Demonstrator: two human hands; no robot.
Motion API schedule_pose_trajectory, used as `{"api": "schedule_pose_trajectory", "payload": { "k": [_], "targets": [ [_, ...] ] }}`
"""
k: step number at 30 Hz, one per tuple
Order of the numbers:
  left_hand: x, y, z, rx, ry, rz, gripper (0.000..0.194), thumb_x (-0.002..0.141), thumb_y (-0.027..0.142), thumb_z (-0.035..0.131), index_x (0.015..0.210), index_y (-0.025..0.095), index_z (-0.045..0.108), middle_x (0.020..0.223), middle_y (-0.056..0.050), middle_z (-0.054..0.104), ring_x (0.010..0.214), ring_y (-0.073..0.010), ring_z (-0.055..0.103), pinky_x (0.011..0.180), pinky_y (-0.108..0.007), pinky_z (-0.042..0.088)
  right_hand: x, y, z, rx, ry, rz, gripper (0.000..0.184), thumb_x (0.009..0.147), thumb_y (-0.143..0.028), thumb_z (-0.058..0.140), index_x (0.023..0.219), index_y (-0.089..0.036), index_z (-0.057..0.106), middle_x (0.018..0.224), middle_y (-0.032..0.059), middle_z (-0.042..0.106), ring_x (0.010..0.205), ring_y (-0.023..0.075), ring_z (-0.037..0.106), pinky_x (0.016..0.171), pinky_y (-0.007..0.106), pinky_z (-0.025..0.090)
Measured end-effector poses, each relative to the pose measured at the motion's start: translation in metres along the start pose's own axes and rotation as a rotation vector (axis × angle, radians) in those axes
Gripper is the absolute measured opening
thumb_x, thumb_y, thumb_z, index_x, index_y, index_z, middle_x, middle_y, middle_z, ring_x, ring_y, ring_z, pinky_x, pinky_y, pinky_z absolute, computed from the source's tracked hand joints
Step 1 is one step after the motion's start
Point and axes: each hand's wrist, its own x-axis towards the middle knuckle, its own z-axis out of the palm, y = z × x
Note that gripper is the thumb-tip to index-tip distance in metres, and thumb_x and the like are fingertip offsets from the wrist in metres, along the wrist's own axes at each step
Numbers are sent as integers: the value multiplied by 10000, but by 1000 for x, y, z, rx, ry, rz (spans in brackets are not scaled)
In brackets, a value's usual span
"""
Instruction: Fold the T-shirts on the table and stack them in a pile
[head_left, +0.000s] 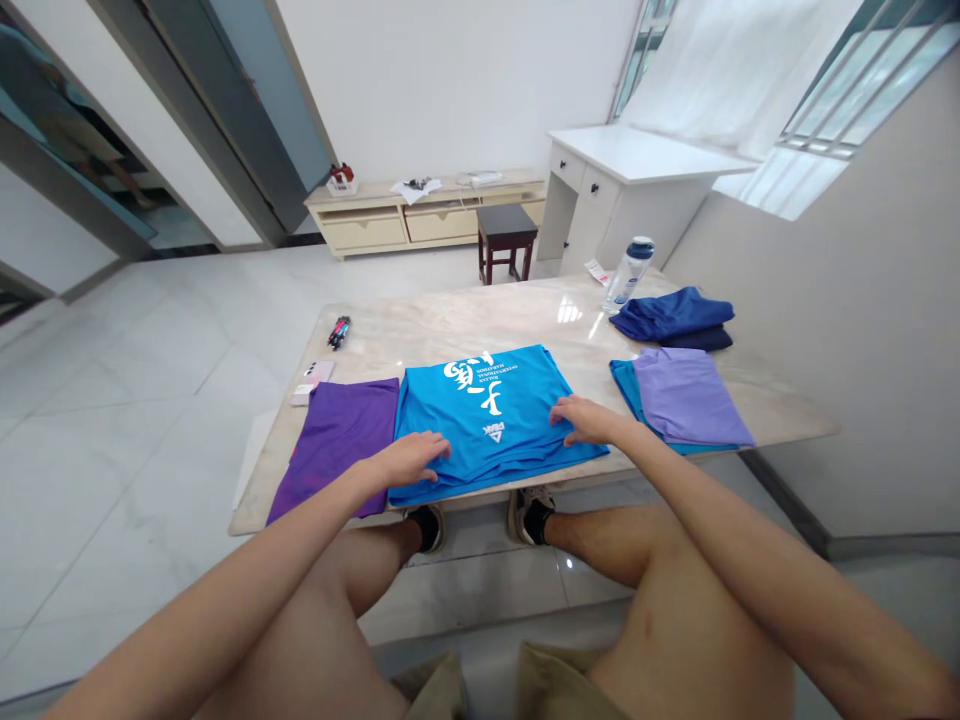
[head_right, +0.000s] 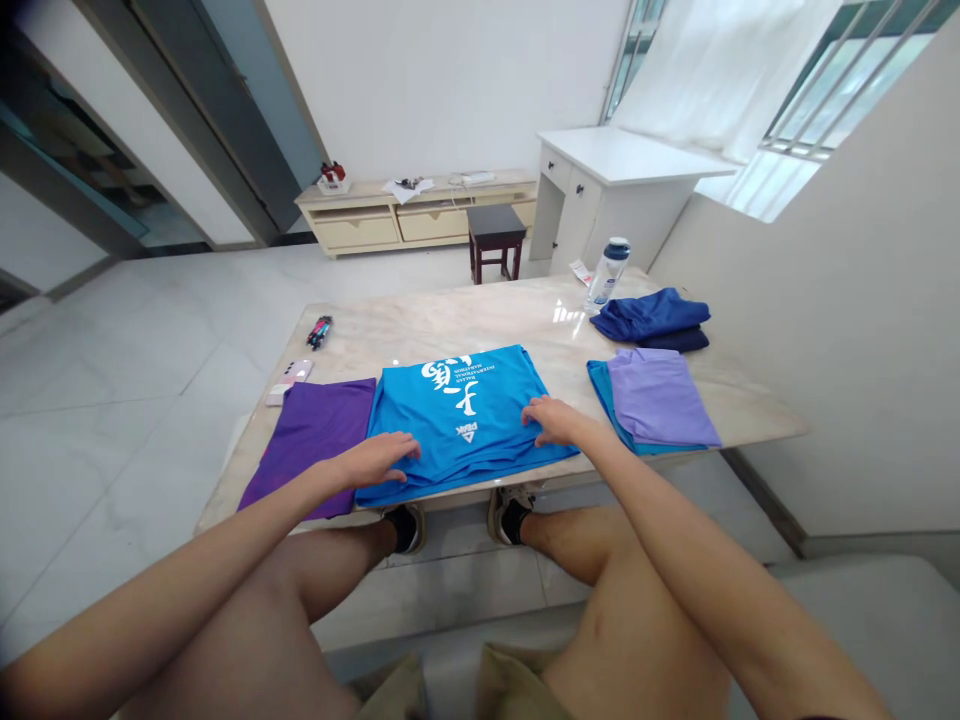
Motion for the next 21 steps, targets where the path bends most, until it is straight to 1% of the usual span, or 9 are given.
{"api": "schedule_pose_trajectory", "payload": {
  "k": [2,4,8,10,14,15,17,19,21],
  "targets": [
    [4,-3,4,-15,-51,43,196,927,256,735,1119,237,697,1174,-49,733,1080,-254,679,914,-304,482,0,1,2,8,-19,-31,256,886,-184,798,1141,-185,819,1224,137,755,1141,315,709,989,342,528],
    [7,-9,6,-60,-57,63,75,965,231,661,1025,232,704,1115,-47,737,1042,-245,681,884,-292,473,0,3,3,49,-25,-36,173,940,-173,726,1072,-189,838,1165,123,792,1090,294,730,949,319,529],
    [6,-27,0,-203,6,71,122,986,271,602,977,227,716,1067,-50,749,1000,-243,681,889,-305,478,-6,7,-4,167,37,-9,162,945,-222,733,1044,-197,859,1087,97,835,1020,281,753,903,305,529],
    [2,-33,-5,-266,22,43,159,988,335,614,981,224,727,1061,-56,751,1012,-249,681,909,-319,480,-12,9,-8,242,26,4,149,911,-243,768,1013,-208,871,1038,75,845,964,269,762,853,290,532],
    [-7,-34,-11,-351,-67,-23,289,900,515,748,929,227,758,1074,-69,739,1067,-274,668,915,-325,484,-17,11,-11,364,-57,21,116,866,-299,817,937,-232,880,961,37,851,903,256,772,780,266,531],
    [-6,-31,-12,-368,-79,-42,332,865,552,780,928,226,757,1076,-70,736,1064,-276,667,898,-322,486,-15,13,-11,366,-25,30,125,889,-321,803,932,-230,877,966,40,852,911,254,773,793,265,529],
    [0,-23,-13,-407,-57,-77,382,860,587,776,959,219,744,1071,-65,743,1028,-266,675,866,-316,489,-9,19,-11,320,115,104,173,945,-340,757,967,-208,865,1019,67,850,948,253,771,837,269,523],
    [16,-11,-15,-421,10,-105,353,917,555,712,988,210,728,1047,-63,761,977,-253,687,847,-317,489,0,27,-9,239,263,262,227,978,-340,731,1073,-165,839,1099,116,837,1009,264,765,874,278,515],
    [38,6,-17,-384,87,-120,288,956,479,661,1003,204,732,1045,-73,776,968,-255,697,841,-322,490,7,36,-5,197,336,439,343,999,-377,726,1207,-113,792,1172,169,817,1069,284,758,889,290,511]
  ]
}}
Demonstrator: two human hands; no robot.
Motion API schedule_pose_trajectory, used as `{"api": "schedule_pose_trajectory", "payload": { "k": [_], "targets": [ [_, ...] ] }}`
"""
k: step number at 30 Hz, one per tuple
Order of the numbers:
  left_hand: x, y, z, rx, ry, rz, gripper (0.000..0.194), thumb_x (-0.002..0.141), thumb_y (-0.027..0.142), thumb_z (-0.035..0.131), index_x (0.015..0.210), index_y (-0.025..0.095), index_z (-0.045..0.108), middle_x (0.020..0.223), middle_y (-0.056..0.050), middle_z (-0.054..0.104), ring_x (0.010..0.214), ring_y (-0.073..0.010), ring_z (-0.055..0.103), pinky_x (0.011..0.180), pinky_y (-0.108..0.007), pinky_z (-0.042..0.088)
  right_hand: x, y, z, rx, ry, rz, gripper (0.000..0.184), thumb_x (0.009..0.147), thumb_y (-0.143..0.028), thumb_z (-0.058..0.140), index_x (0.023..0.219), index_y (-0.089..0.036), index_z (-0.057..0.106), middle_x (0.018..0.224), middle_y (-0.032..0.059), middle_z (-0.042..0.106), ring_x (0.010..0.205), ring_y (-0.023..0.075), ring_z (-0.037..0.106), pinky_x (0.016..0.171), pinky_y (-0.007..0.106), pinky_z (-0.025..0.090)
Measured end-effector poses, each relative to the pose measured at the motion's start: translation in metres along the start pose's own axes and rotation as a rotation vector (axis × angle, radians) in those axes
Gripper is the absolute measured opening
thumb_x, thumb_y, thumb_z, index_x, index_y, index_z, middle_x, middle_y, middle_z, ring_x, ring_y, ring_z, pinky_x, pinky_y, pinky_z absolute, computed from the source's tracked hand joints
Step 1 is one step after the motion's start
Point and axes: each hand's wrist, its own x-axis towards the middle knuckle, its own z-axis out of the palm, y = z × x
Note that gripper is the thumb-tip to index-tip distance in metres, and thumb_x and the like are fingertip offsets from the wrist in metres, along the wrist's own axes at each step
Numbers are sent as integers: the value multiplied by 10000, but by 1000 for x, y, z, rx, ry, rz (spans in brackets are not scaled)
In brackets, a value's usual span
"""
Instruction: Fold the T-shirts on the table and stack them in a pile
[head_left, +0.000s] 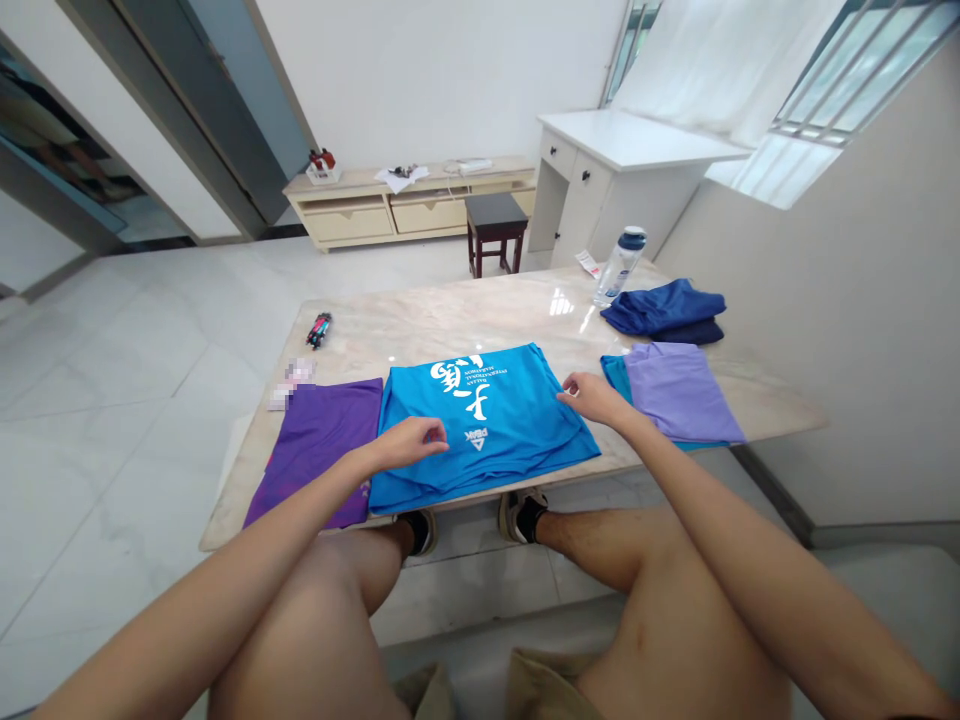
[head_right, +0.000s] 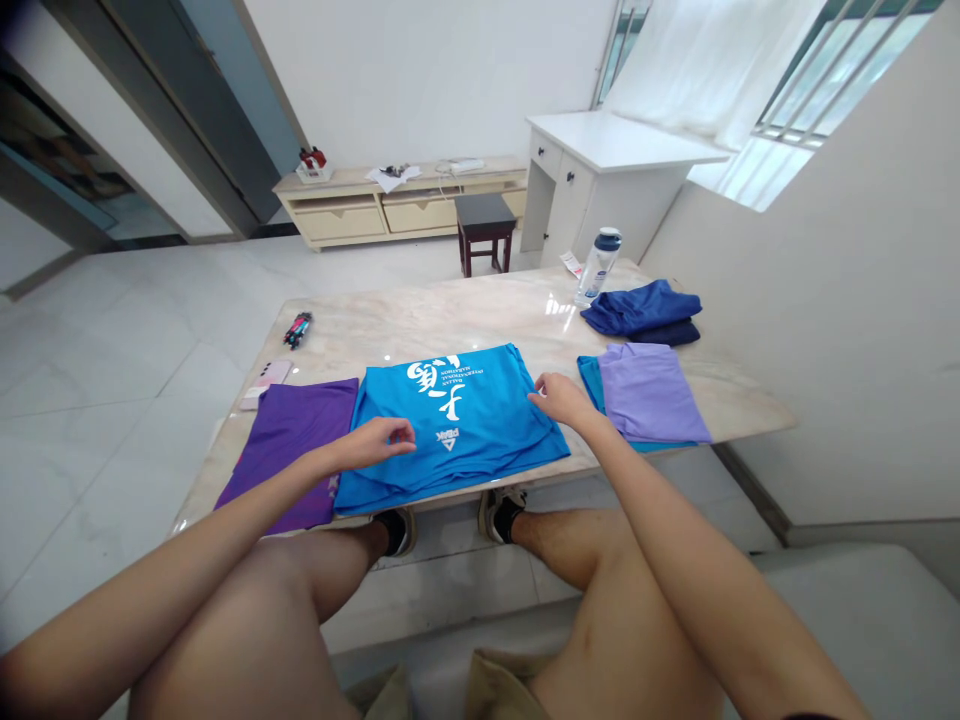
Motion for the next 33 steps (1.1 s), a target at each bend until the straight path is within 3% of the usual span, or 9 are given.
{"api": "schedule_pose_trajectory", "payload": {
  "k": [4,9,12,15,19,23,26,30,33],
  "targets": [
    [47,43,21,74,112,-34,197,961,378,667,995,196,732,1076,-92,798,997,-267,714,832,-325,501,6,8,12,12,-41,243,541,1034,-540,680,1252,-51,755,1212,242,795,1140,336,756,868,309,511],
    [98,87,52,78,124,-148,154,930,349,732,951,197,732,1033,-102,808,1020,-291,738,835,-335,534,1,3,20,85,-67,293,586,955,-559,781,1287,-78,734,1195,207,803,1075,302,765,771,278,492],
    [119,107,72,-6,140,-155,306,875,430,813,1054,191,745,1134,-119,811,1103,-314,745,885,-344,556,1,-2,21,112,-118,281,356,874,-453,861,1010,-134,783,959,113,805,886,243,740,669,260,441],
    [134,127,94,-131,151,-199,617,773,595,886,1188,165,736,1239,-173,796,1163,-358,744,909,-355,574,2,-7,20,199,-164,284,281,868,-360,814,698,-182,679,636,1,634,663,173,608,576,261,354],
    [151,148,112,-329,177,-321,726,721,696,896,1188,158,754,1273,-196,793,1167,-372,754,903,-356,592,1,-20,17,459,-195,234,279,839,-339,787,671,-192,620,578,-42,538,598,127,491,542,245,332],
    [163,151,111,-503,178,-471,512,877,564,820,1153,134,775,1149,-183,825,1037,-319,788,801,-324,600,-2,-35,12,701,-310,200,281,913,-409,718,780,-164,685,723,19,682,666,131,569,584,219,422],
    [161,146,102,-546,197,-507,515,928,541,770,1201,104,759,1209,-216,808,1018,-316,788,764,-331,605,0,-45,8,770,-285,288,320,992,-458,642,927,-159,738,939,77,782,776,145,676,658,210,518],
    [146,149,88,-481,221,-464,481,929,480,759,1231,105,758,1313,-244,776,1146,-357,765,876,-373,609,8,-56,6,648,-165,431,421,1033,-546,583,918,-162,710,988,125,796,832,188,743,671,244,593],
    [130,154,79,-348,228,-395,458,960,428,681,1285,114,755,1384,-264,743,1267,-404,721,999,-435,583,14,-63,9,555,-177,475,527,1007,-668,592,870,-168,684,942,152,791,841,229,762,636,276,617]
  ]
}}
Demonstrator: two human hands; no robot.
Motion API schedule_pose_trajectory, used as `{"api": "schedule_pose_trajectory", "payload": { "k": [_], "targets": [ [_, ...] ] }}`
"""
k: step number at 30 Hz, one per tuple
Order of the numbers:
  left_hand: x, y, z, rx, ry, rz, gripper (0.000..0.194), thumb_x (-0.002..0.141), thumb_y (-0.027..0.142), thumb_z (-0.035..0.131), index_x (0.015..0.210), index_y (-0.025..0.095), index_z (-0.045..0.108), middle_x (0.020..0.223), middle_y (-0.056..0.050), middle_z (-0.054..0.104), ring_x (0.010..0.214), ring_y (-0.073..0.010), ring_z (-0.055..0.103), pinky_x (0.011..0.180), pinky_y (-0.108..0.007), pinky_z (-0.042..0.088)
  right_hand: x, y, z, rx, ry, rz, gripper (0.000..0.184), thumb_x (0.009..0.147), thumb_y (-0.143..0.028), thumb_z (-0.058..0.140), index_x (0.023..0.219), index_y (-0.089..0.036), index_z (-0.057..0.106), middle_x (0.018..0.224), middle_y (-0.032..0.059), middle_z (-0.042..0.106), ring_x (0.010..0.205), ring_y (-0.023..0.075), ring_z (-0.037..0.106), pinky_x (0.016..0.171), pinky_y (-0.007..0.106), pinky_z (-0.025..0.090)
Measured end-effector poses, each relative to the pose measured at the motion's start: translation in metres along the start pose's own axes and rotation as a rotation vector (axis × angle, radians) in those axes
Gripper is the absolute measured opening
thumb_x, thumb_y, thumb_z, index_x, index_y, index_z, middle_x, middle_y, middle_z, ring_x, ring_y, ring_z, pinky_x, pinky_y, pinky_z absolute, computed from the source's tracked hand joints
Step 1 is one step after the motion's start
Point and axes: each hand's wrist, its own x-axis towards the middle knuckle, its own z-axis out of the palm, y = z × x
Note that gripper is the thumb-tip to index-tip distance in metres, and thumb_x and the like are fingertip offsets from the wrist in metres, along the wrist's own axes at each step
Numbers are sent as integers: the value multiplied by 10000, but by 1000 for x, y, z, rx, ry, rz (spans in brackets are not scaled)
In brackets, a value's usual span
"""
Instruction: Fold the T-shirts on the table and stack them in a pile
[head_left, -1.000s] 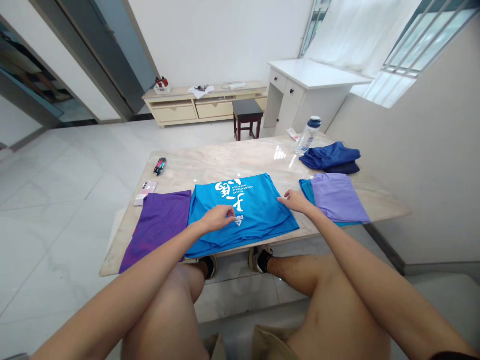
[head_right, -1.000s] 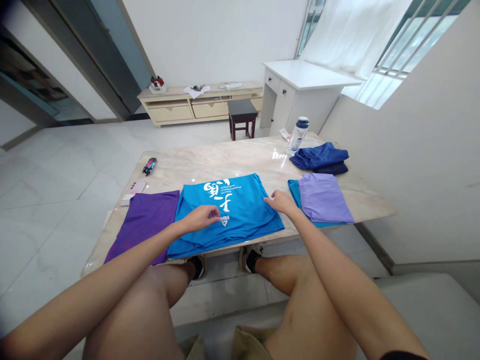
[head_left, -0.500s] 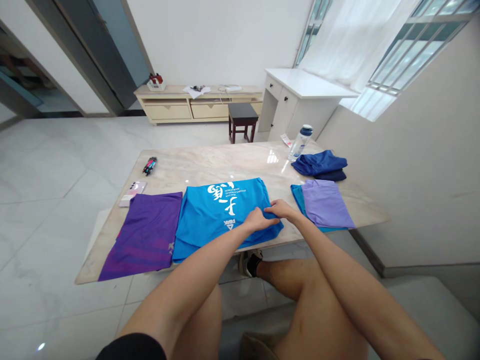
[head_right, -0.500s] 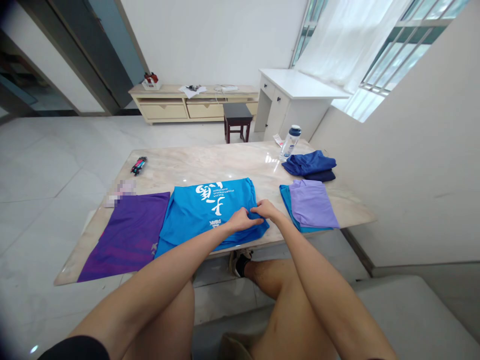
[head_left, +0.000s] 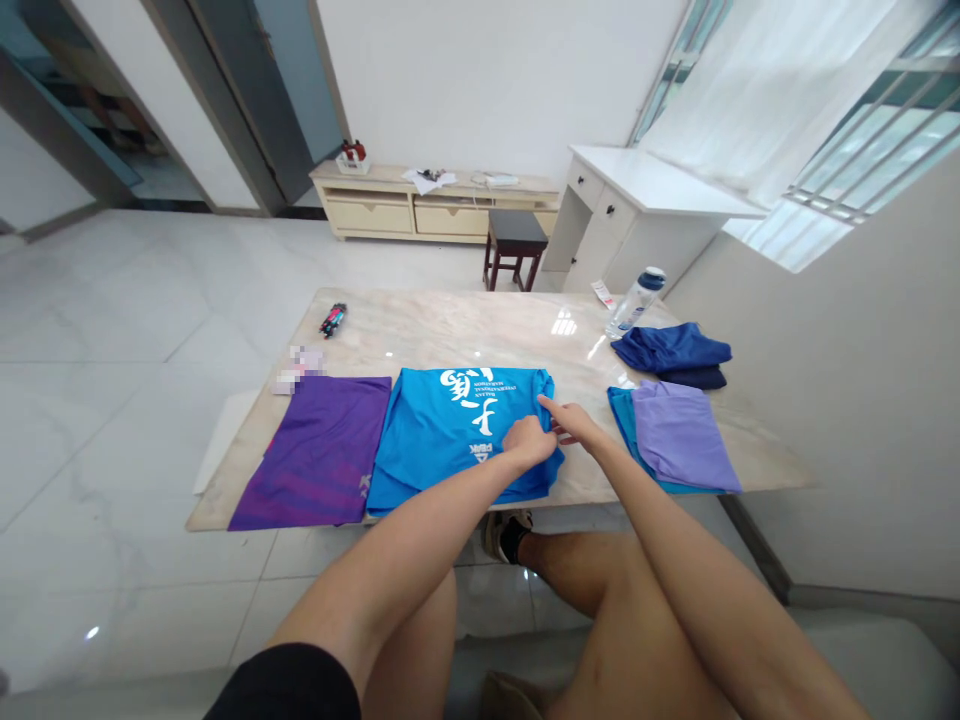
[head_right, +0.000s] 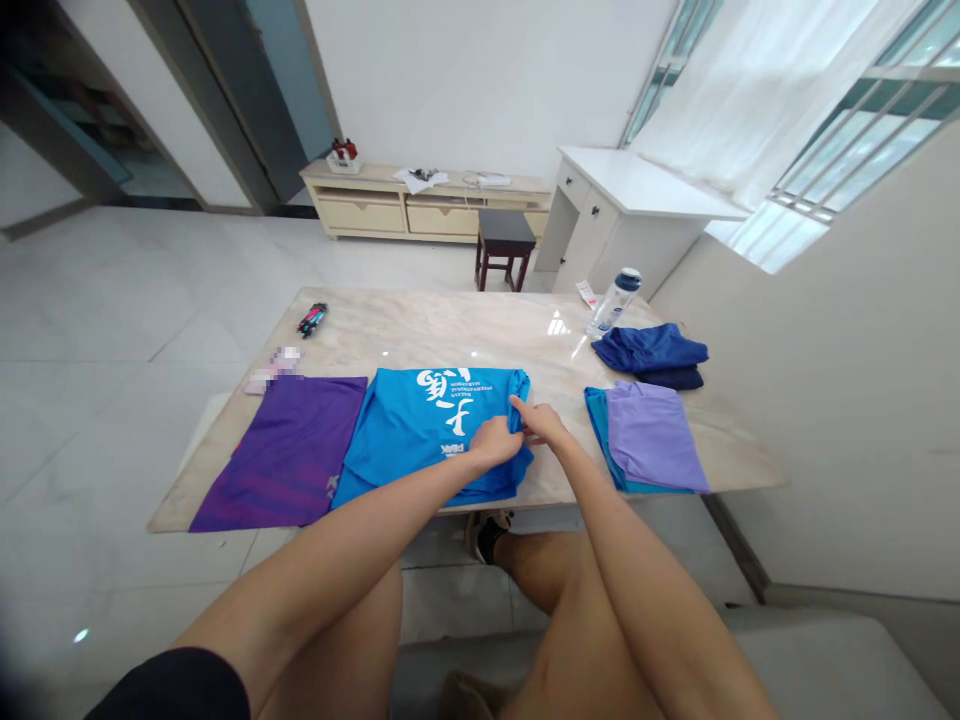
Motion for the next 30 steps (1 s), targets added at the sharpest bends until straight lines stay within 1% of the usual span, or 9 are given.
{"api": "schedule_pose_trajectory", "payload": {
  "k": [2,5,9,13,16,20,23,27,30],
  "targets": [
    [-10,-2,-8,45,-1,54,434,992,425,609,1274,140,773,1378,-250,751,1300,-401,708,1044,-443,565,3,-4,3,-23,-25,24,517,977,-674,639,851,-174,675,916,147,789,824,239,768,631,293,627],
    [-23,-12,-22,117,11,148,385,999,410,576,1191,171,810,1312,-229,782,1286,-387,718,1061,-437,556,6,-15,6,-20,-6,30,423,968,-577,681,823,-180,669,899,127,790,803,229,779,641,291,624],
    [-42,-35,-41,254,-2,317,284,970,353,612,1076,191,821,1218,-206,804,1225,-381,741,1027,-433,574,1,-39,16,-126,74,-42,304,942,-420,706,775,-167,688,854,126,792,762,227,777,566,251,562],
    [-53,-58,-60,221,20,341,219,961,320,623,992,183,791,1172,-195,807,1179,-366,752,991,-417,589,-9,-70,38,-141,167,-143,196,892,-294,693,794,-145,776,782,121,795,734,240,770,523,249,539],
    [-53,-74,-76,73,80,242,182,965,303,629,959,173,756,1109,-181,809,1120,-335,759,970,-389,586,-17,-96,58,-55,236,-235,199,888,-260,663,900,-139,821,817,103,820,743,229,785,562,237,581],
    [-50,-99,-100,-276,145,23,153,960,237,602,1024,153,712,1010,-144,798,972,-273,754,806,-324,579,-28,-133,88,42,287,-392,304,978,-292,598,1121,-118,803,998,123,850,840,229,812,644,234,634],
    [-54,-122,-121,-453,185,-83,175,927,202,602,1077,158,682,989,-116,786,908,-244,734,685,-287,542,-35,-158,110,148,187,-552,308,1048,-330,589,1196,-113,750,1097,158,842,896,220,818,688,230,641],
    [-68,-162,-149,-396,226,-180,271,850,162,637,1118,171,678,1083,-117,785,990,-260,728,679,-285,540,-40,-179,134,277,-23,-674,212,1077,-298,595,1145,-144,722,1150,143,829,847,182,820,660,210,601],
    [-77,-188,-162,-324,169,-264,401,787,150,690,1187,138,684,1074,-137,788,962,-282,740,658,-302,543,-37,-180,141,137,-31,-646,176,1065,-234,589,1084,-142,737,1117,124,833,811,163,807,669,206,577]
  ]
}}
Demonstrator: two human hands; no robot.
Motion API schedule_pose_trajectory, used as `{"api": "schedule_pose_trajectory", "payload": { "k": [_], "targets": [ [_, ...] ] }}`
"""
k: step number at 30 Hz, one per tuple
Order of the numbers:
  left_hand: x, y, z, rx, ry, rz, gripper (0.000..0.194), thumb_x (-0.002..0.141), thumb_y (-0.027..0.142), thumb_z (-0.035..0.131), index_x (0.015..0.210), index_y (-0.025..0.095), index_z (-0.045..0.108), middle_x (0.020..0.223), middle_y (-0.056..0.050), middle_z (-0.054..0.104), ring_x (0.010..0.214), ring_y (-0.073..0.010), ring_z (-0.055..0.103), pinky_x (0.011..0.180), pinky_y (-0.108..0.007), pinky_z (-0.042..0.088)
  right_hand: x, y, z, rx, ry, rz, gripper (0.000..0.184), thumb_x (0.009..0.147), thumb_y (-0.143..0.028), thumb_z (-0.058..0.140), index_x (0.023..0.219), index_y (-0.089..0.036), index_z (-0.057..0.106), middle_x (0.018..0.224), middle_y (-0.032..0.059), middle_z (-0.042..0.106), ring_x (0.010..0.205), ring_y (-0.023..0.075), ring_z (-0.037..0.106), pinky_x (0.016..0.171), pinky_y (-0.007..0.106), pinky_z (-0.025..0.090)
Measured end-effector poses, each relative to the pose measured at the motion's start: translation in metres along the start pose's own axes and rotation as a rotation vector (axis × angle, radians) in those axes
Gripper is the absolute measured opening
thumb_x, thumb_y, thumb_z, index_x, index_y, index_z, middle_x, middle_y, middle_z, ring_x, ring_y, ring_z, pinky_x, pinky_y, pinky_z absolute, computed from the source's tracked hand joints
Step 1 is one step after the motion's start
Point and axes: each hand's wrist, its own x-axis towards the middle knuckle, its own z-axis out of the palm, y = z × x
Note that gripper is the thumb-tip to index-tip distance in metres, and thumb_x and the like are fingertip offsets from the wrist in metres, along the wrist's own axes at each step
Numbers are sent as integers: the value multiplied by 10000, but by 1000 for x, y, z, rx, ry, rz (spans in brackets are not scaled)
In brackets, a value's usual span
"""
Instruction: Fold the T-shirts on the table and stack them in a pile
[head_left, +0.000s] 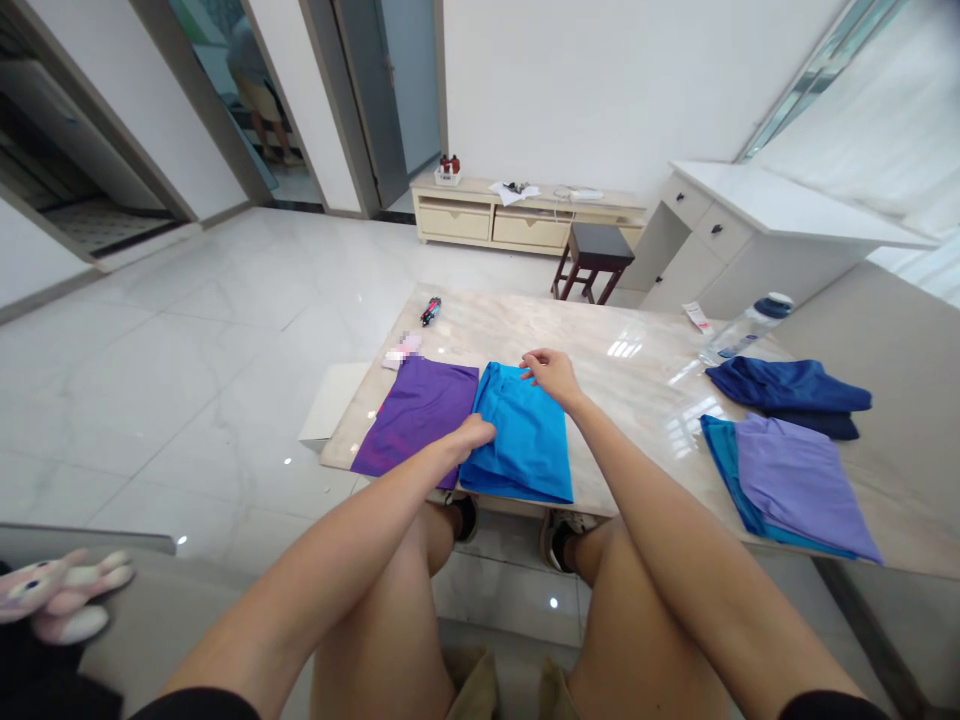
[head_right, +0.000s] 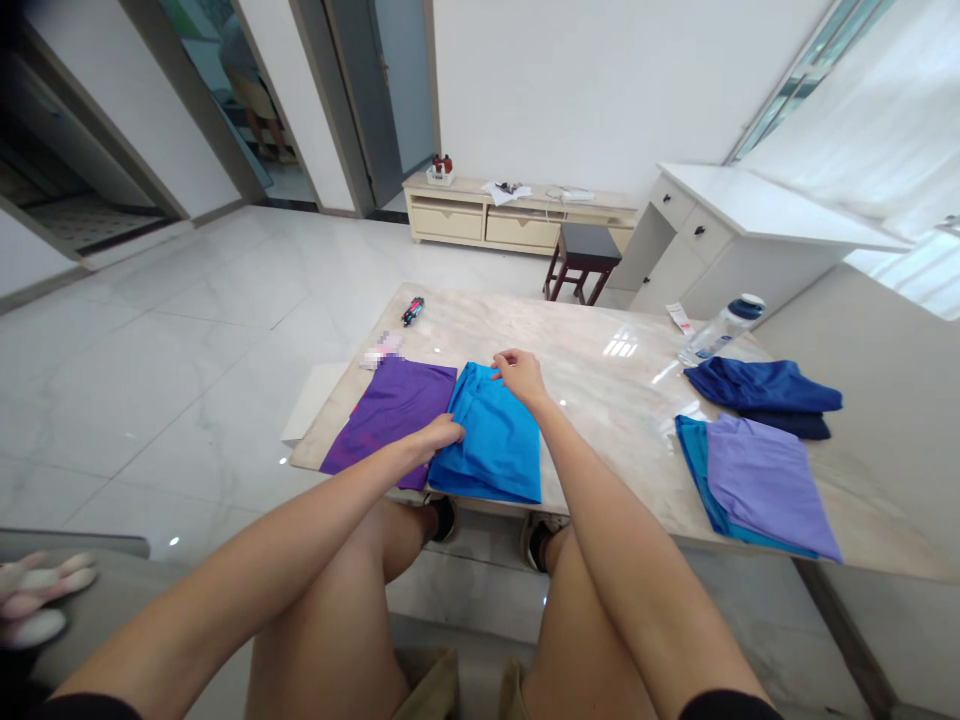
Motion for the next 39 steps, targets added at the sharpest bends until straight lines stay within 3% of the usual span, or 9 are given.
{"api": "schedule_pose_trajectory", "payload": {
  "k": [6,9,13,18,21,24,26,34,39],
  "targets": [
    [10,-10,-5,84,-15,-77,585,852,378,784,1360,121,653,1154,-162,796,965,-302,768,649,-309,553,-1,21,-5,-543,-101,-79,210,1014,-179,614,1049,-166,820,1177,107,840,1117,216,771,990,236,529],
    [19,-2,-4,227,44,43,535,871,390,804,1327,131,694,1208,-164,800,1086,-313,765,747,-299,564,-2,29,-9,-670,-125,-75,249,1012,-191,591,1073,-169,831,1192,122,837,1154,241,759,979,235,517],
    [24,2,-12,313,77,197,404,894,359,797,1232,143,747,1094,-134,825,1120,-322,766,834,-313,571,0,36,-16,-734,-93,-21,272,1008,-224,575,1049,-168,838,1145,147,840,1120,270,767,893,240,522],
    [18,-10,-32,554,-143,-57,286,876,349,790,1059,128,785,765,-114,793,777,-316,789,707,-339,575,-1,51,-33,-803,-139,125,246,970,-212,613,991,-128,843,1067,194,837,1056,304,790,840,268,539],
    [22,-12,-39,673,-55,49,185,919,340,723,929,173,799,846,-138,821,897,-312,805,782,-325,568,-4,62,-45,-810,-201,223,213,929,-225,665,934,-109,843,929,188,835,974,313,807,853,303,577],
    [31,-8,-36,688,62,155,243,970,380,669,964,179,804,1109,-182,834,1120,-335,782,869,-327,553,-9,68,-52,-789,-281,324,236,928,-260,684,801,-107,812,761,169,804,834,302,813,832,336,616],
    [38,-5,-32,686,68,154,300,983,431,665,985,161,797,1152,-202,822,1154,-349,770,884,-331,545,-15,69,-53,-723,-321,389,240,936,-281,706,786,-111,786,708,154,786,786,287,810,787,341,636],
    [69,-4,-23,512,75,21,428,858,564,822,974,156,768,965,-158,829,925,-316,801,721,-307,548,-30,77,-35,-390,-266,513,247,852,-297,902,875,-149,705,862,119,796,852,266,799,683,329,654],
    [82,-5,-16,433,99,-24,381,741,484,927,863,172,746,997,-173,827,845,-329,795,622,-331,550,-28,88,-33,-305,-225,568,306,788,-267,952,901,-147,695,1014,137,796,984,284,781,727,338,657]
  ]
}}
